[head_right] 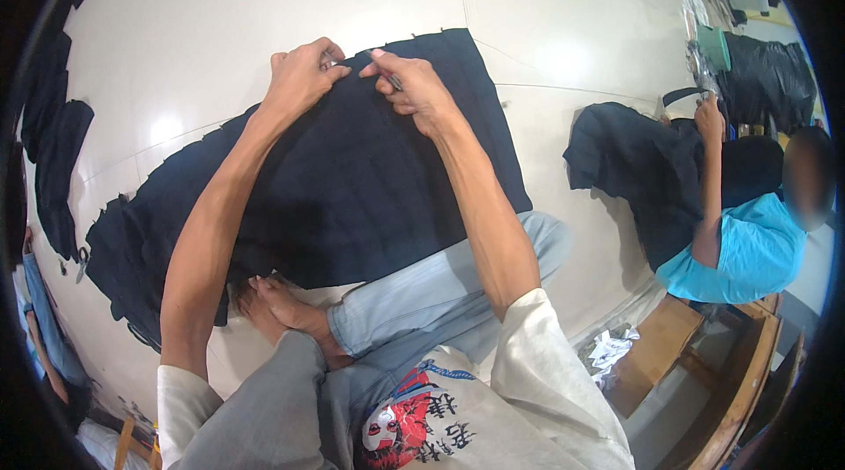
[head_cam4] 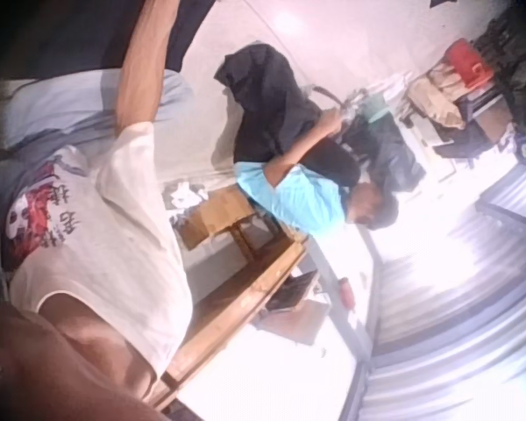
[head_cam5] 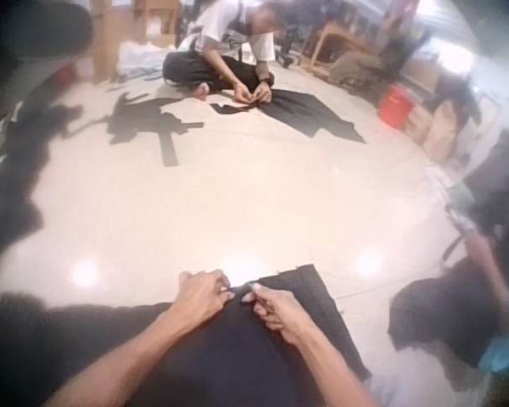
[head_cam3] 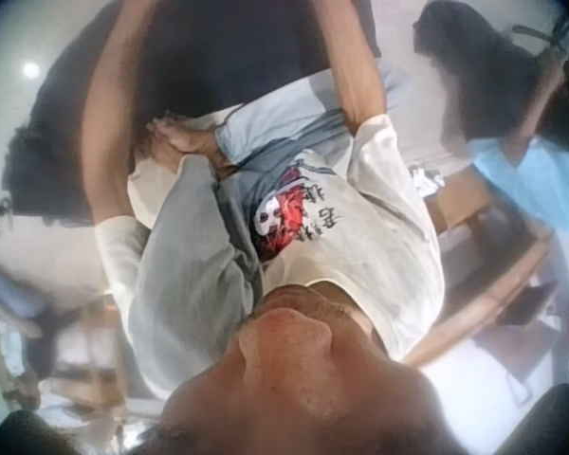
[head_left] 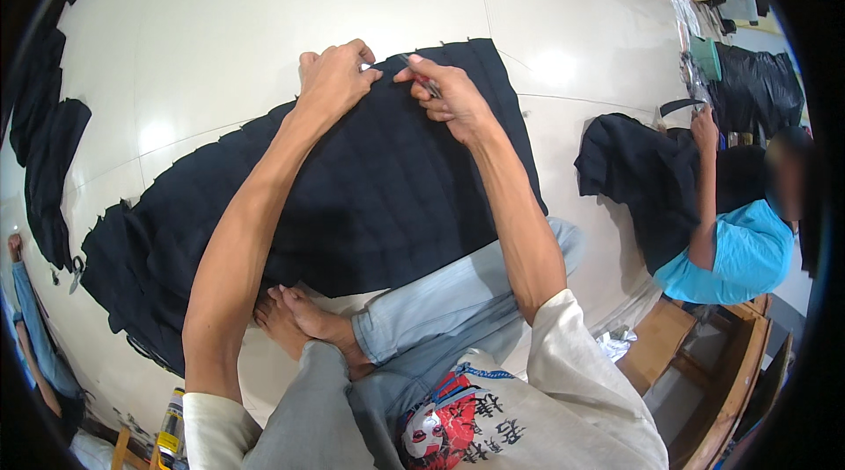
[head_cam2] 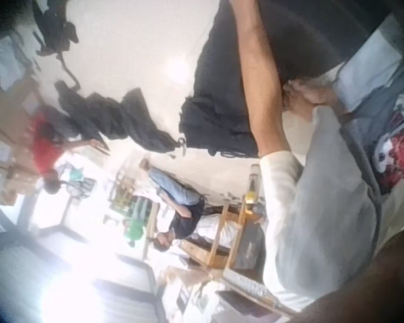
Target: The person sits on the floor and uses small scissors to trim the edges of a large piece of black fabric. They repeatedly snip small sections along the edge, occasionally adjusting the fabric's position.
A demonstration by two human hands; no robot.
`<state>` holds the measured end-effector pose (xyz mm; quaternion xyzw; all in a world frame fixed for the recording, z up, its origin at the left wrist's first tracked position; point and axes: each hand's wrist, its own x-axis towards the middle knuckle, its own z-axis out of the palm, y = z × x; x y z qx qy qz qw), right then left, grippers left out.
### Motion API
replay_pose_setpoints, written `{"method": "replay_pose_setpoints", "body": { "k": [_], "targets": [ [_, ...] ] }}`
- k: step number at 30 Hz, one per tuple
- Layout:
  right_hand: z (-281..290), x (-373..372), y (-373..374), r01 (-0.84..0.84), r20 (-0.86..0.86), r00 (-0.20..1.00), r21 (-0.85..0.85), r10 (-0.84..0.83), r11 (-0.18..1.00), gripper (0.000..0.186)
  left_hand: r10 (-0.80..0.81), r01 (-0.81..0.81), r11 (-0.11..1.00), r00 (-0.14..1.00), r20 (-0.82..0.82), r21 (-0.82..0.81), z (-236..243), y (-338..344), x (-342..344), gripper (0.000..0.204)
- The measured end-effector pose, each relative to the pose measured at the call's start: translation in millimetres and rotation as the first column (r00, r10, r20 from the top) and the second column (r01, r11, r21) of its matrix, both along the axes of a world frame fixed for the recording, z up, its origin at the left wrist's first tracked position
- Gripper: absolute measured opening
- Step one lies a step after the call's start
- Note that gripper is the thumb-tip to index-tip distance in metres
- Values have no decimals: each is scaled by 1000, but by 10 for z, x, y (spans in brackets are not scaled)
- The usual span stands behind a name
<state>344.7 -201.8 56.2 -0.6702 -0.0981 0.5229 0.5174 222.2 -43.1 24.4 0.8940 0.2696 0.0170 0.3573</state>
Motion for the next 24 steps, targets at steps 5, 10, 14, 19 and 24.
{"method": "replay_pose_setpoints", "body": {
  "k": [5, 10, 14, 19, 24],
  "targets": [
    [-53, -9, 70, -66, 16, 998, -102, 68, 993, 43, 68, -59, 993, 994, 87, -99, -99, 22, -41, 28],
    [-27, 11, 118, -73, -25, 997, -121, 70, 990, 41, 91, -82, 990, 993, 70, -112, -36, 2, -90, 26],
    [3, 32, 152, -104, 16, 994, -172, 108, 980, 40, 104, -84, 982, 988, 113, -169, -90, 2, -91, 20],
    [-12, 39, 163, -123, 53, 990, -175, 134, 977, 39, 90, -72, 985, 990, 113, -155, -110, 11, -100, 21],
    [-20, 57, 213, -147, 78, 984, -170, 162, 974, 38, 81, -56, 985, 984, 157, -160, -58, -18, -129, 21]
  ]
}}
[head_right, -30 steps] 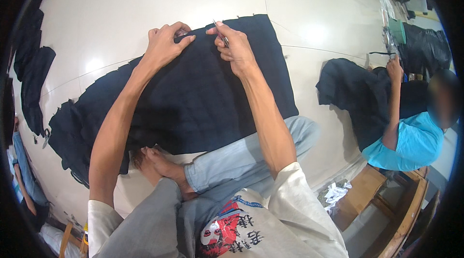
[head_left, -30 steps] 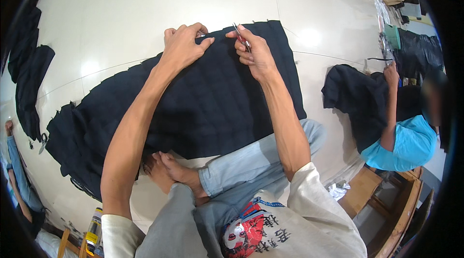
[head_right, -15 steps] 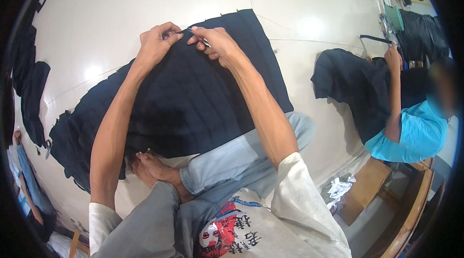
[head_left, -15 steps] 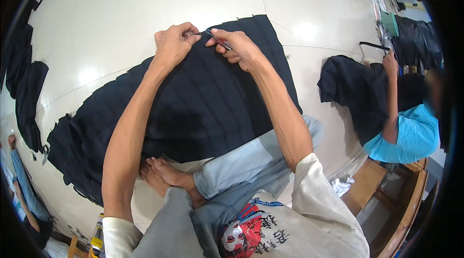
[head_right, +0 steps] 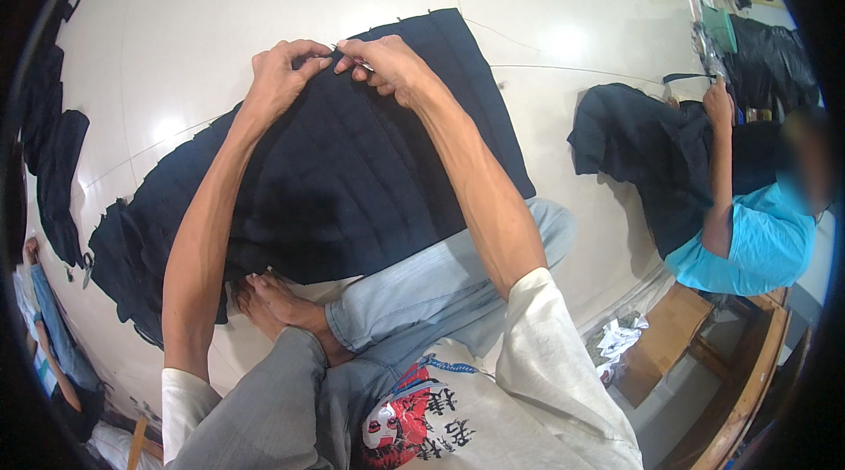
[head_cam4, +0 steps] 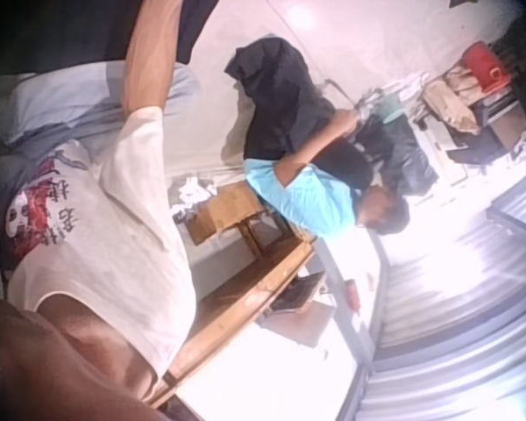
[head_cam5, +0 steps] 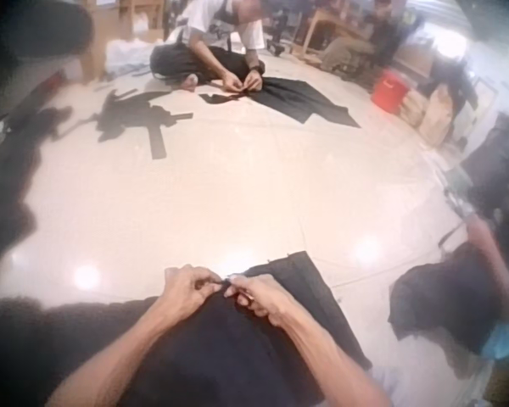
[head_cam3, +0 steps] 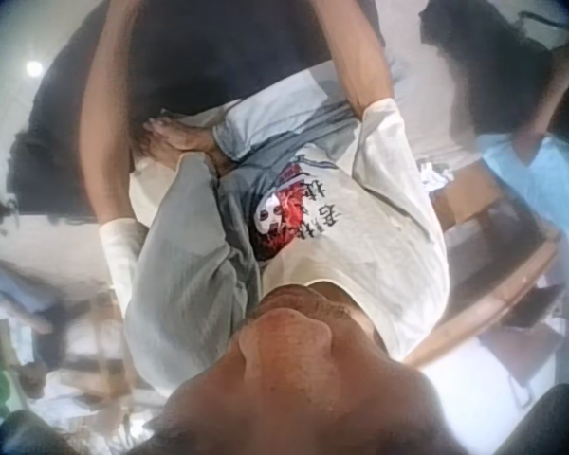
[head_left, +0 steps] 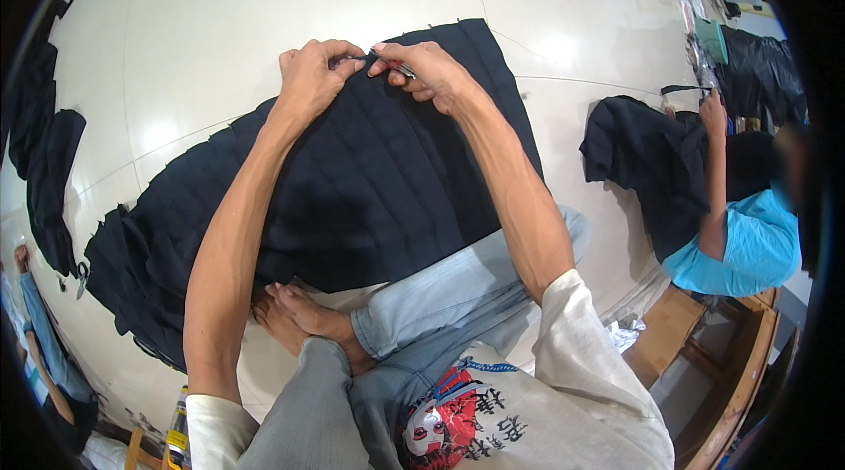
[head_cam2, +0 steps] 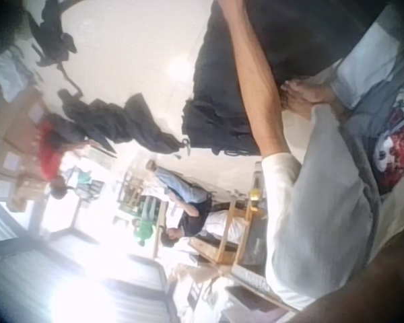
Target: The person sits on the floor and uses small scissors to trim the edges of a large piece of black fabric. They repeatedly snip small sections along the edge, occasionally adjusting the fabric's position.
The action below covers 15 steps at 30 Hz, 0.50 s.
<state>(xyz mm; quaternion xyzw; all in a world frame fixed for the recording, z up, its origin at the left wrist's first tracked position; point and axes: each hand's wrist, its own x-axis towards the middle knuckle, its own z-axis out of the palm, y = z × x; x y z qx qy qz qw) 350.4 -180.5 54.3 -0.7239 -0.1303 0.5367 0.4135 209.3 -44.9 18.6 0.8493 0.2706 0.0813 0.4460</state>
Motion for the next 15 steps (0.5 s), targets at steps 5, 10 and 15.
{"method": "replay_pose_setpoints", "body": {
  "k": [5, 10, 15],
  "targets": [
    [-90, 19, 42, -24, 53, 998, -5, 24, 1000, 37, 5, -5, 1000, 1000, -10, 14, -24, 4, -11, 22],
    [-101, 9, 11, -38, 96, 995, 8, 37, 999, 36, -43, 44, 999, 991, -124, 4, 122, 25, 2, 28],
    [-82, 50, -135, 128, -139, 985, 185, -103, 974, 38, 32, -36, 997, 998, -57, -67, 54, 28, -6, 29]
  ]
}}
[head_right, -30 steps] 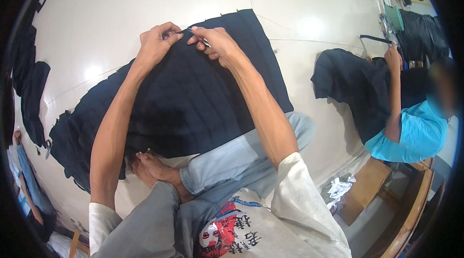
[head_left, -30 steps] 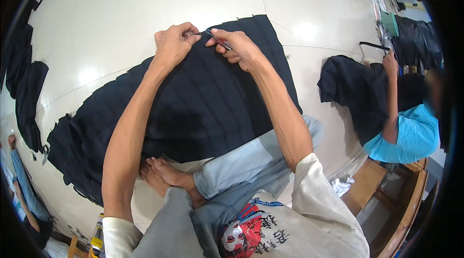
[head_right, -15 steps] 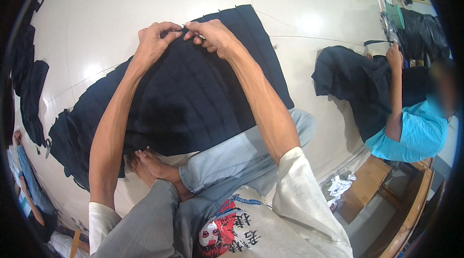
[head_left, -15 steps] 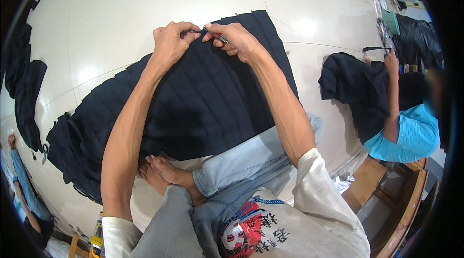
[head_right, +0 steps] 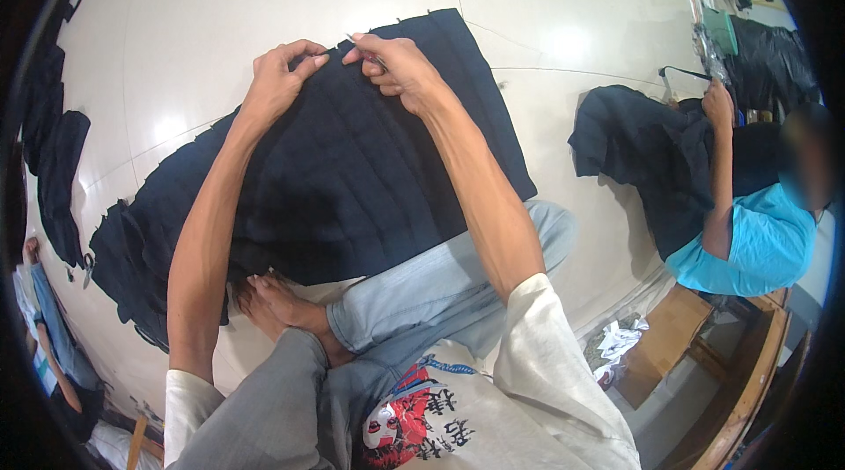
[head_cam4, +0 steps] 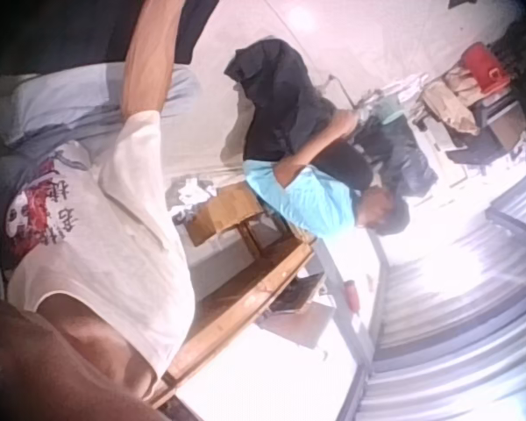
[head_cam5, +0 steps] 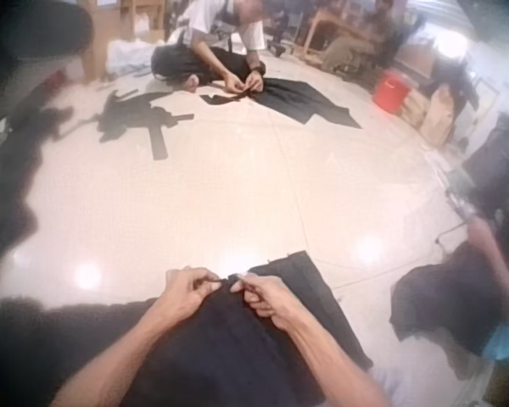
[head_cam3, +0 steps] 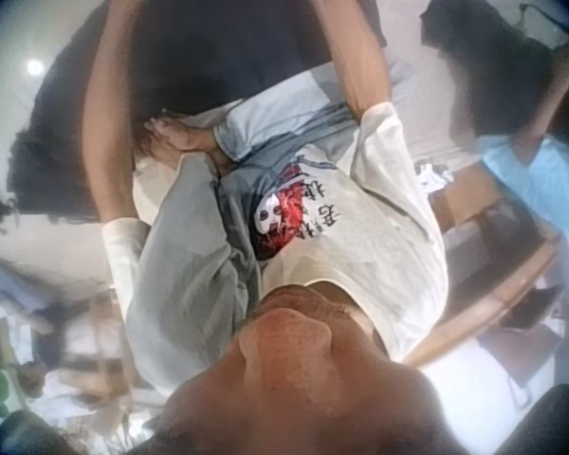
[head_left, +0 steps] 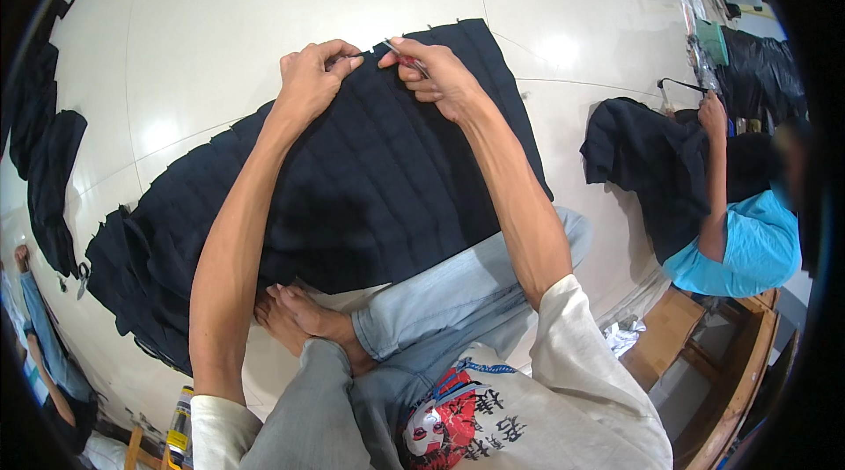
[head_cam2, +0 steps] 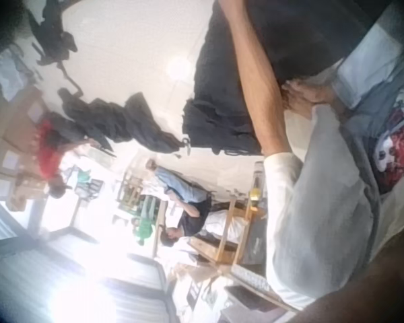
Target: The person sits on the floor and uses small scissors to trim the edges of a large piece of black fabric. They repeatedly snip small sections along the edge, occasionally adjusting the fabric's position.
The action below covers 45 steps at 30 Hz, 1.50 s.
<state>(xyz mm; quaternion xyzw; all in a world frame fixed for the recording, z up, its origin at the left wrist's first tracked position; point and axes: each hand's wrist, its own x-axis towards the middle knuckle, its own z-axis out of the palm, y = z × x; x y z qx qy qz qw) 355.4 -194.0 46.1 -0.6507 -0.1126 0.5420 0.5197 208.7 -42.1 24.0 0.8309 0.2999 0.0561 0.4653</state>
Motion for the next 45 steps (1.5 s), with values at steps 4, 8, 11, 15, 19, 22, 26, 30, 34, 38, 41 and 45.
{"method": "replay_pose_setpoints", "body": {
  "k": [4, 8, 11, 15, 19, 22, 26, 30, 34, 38, 41, 45],
  "targets": [
    [-37, 34, -208, 102, 2, 995, 125, -103, 987, 40, 42, -42, 999, 999, 24, 2, -71, -11, -6, 25],
    [-2, 116, -308, 122, 169, 976, 88, -135, 989, 40, -48, 50, 996, 998, -29, 74, -84, 25, 18, 31],
    [-51, 162, -346, 133, 174, 973, 109, -151, 985, 39, -145, 142, 952, 989, -8, 270, 5, -79, 160, 33],
    [-25, 180, -276, 123, 98, 986, 82, -131, 989, 38, -111, 142, 949, 986, -123, 281, 8, -179, 517, 33],
    [-48, 204, -228, 126, 36, 991, 98, -130, 987, 37, -85, 87, 955, 996, -19, 282, -57, -233, 636, 30],
    [-81, 201, -229, 187, 63, 979, 127, -196, 974, 36, -157, 171, 947, 985, -70, 273, -48, -218, 672, 28],
    [-74, 201, -214, 197, 44, 978, 106, -202, 975, 39, -119, 129, 972, 991, -60, 196, -80, -196, 691, 26],
    [-62, 213, -223, 168, 59, 983, 66, -171, 984, 40, -97, 106, 974, 994, -55, 201, -83, -216, 744, 26],
    [-26, 324, -255, 103, 24, 994, -12, -103, 995, 43, -11, 10, 1000, 999, 30, 21, -63, -245, 652, 20],
    [-9, 406, -284, 33, 2, 999, -36, -33, 999, 44, 38, -32, 997, 994, 103, -64, -2, -280, 627, 17],
    [-31, 397, -257, -14, 3, 1000, -61, 14, 998, 44, 44, -34, 996, 989, 139, -79, -133, -266, 574, 24],
    [-42, 416, -233, 0, 4, 1000, -80, 1, 997, 43, 61, -52, 995, 991, 116, -85, -69, -304, 573, 22]
  ]
}}
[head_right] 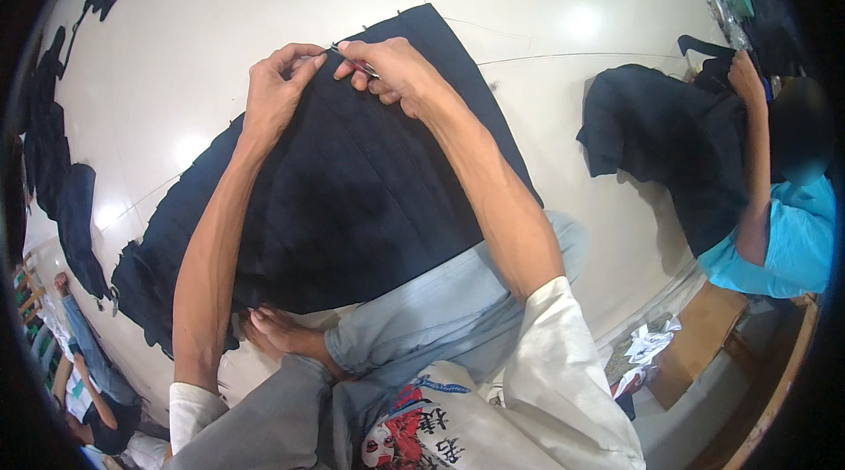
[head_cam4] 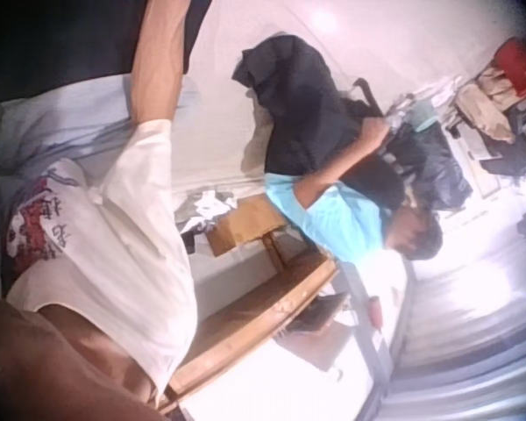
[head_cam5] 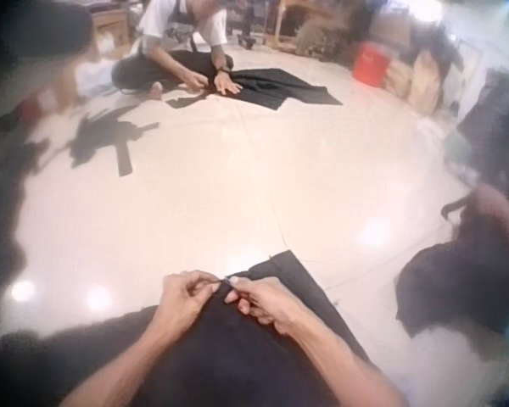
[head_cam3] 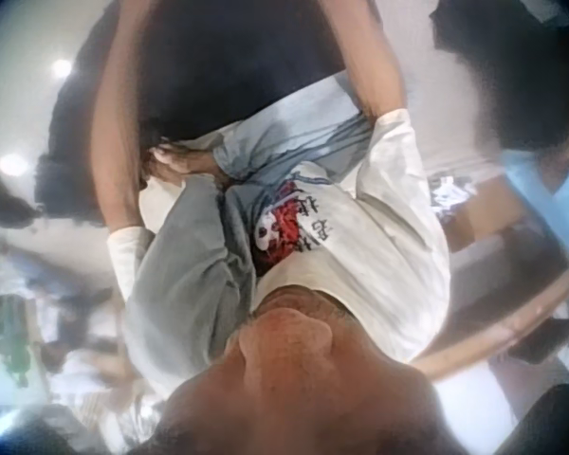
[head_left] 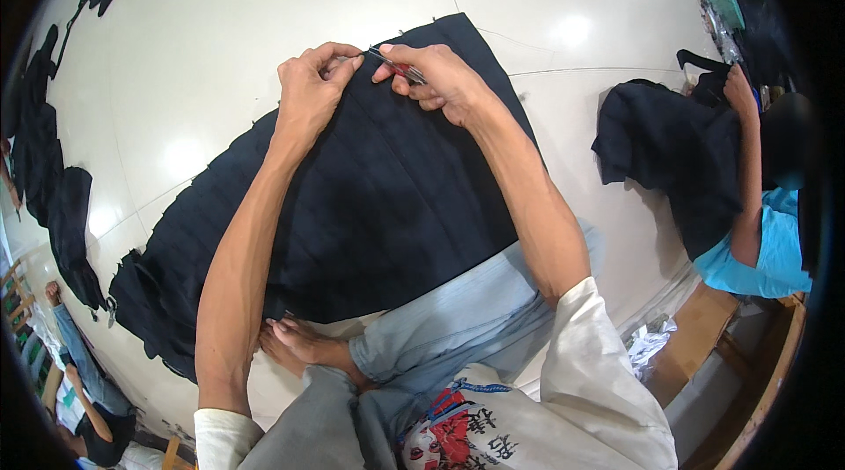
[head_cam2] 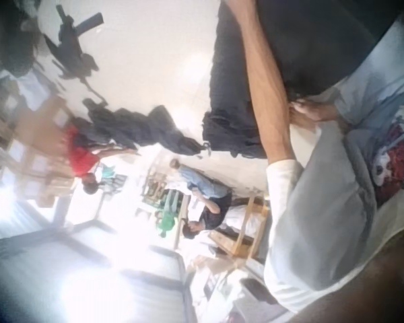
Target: The person sits on the floor and uses small scissors to trim the edges of a large piece of black fabric. They repeatedly snip small sections along the edge, occasionally adjusting the fabric's position.
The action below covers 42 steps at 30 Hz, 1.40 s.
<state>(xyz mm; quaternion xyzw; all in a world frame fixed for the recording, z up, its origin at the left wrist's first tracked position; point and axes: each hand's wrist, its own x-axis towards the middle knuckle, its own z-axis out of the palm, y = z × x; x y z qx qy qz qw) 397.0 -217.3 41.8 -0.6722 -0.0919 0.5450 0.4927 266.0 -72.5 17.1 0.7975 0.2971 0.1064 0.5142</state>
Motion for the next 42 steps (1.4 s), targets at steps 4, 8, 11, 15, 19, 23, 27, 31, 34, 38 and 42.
{"method": "replay_pose_setpoints", "body": {
  "k": [4, 8, 11, 15, 19, 23, 27, 31, 34, 38, 42],
  "targets": [
    [28, -13, 34, -1, 61, 998, -42, 4, 999, 41, 10, -11, 999, 1000, -29, -35, 30, -7, 5, 22],
    [-11, -41, 36, 9, 125, 992, -36, -4, 999, 41, 3, -4, 1000, 1000, -6, -22, -2, -2, 1, 22],
    [2, -20, 30, 29, 57, 998, -23, -28, 999, 39, 10, -10, 998, 1000, 2, -56, 21, -2, 2, 22],
    [3, -26, 34, 25, 71, 997, -31, -23, 999, 39, 6, -7, 998, 1000, -14, -60, 31, 9, -15, 23],
    [-25, -45, 35, 18, 129, 992, -27, -14, 999, 40, -9, 10, 1000, 1000, 13, -19, -16, 9, -23, 25],
    [-57, -64, 43, 7, 181, 983, 11, -9, 1000, 38, -18, 18, 1000, 999, 29, -20, -46, 27, -29, 25],
    [-49, -70, 64, 4, 211, 978, 20, -9, 1000, 35, -14, 12, 999, 999, -36, -53, -20, 33, -32, 26],
    [-47, -85, 80, 23, 233, 972, 27, -28, 999, 30, -27, 26, 999, 998, -52, -32, -8, 26, -39, 26],
    [-92, -84, 80, 8, 229, 973, 40, -17, 999, 34, -31, 31, 999, 999, -33, -22, -22, 30, -41, 26],
    [-44, -88, 61, 21, 194, 981, 7, -22, 1000, 36, -31, 30, 1000, 998, -56, -4, 11, 14, -31, 26],
    [30, -85, 72, 6, 166, 986, -24, -2, 1000, 36, -37, 37, 999, 999, -17, 19, -30, 21, -48, 27]
  ]
}}
